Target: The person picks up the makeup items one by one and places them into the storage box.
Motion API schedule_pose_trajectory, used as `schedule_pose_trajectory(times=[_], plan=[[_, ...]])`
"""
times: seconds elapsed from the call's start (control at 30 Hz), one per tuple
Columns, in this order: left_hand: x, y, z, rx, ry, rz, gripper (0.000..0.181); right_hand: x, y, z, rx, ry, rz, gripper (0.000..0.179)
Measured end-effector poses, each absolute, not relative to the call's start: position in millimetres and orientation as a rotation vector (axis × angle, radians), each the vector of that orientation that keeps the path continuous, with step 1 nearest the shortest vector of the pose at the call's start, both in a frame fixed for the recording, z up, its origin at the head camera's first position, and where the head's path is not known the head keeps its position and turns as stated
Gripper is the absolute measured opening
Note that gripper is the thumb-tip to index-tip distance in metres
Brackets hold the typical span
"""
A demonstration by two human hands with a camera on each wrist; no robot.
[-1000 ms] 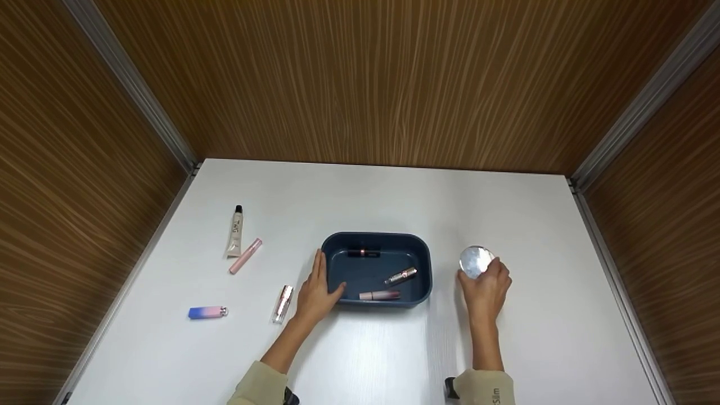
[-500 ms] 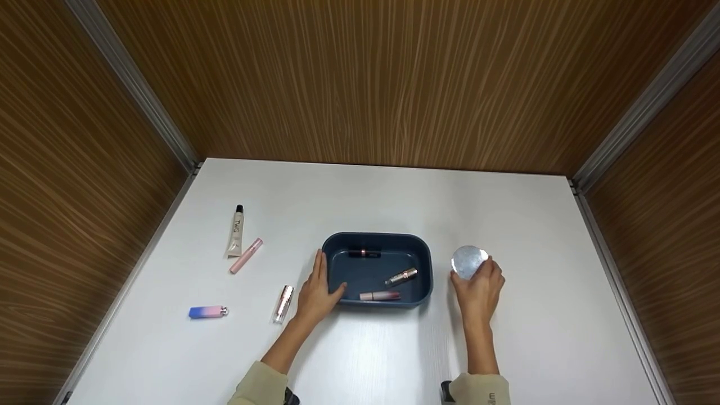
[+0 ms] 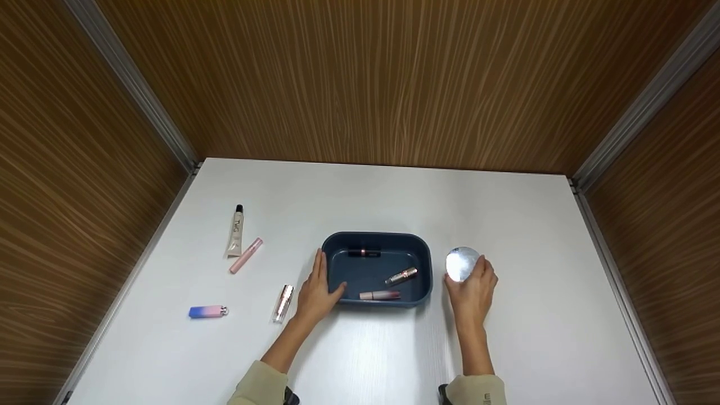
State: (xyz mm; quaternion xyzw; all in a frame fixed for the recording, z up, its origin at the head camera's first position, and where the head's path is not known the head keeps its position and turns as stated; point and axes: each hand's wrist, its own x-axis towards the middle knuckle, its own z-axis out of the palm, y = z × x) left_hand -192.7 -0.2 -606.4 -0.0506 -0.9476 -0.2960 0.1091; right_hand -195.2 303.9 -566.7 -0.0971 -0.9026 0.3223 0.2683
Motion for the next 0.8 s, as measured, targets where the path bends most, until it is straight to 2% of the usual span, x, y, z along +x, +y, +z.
schedule_pose_trajectory(times=[0.2,0.8], plan=[[-192,0,-605,-0.132,-2.811,-0.869,0.086,-193,302,-570,-0.181,-2.388,0.817,0.073],[-192,1,-604,-0.126,-2.816,-0.837,0.085,-193,291,-561,-0.184,-2.42,0.844,0.072]])
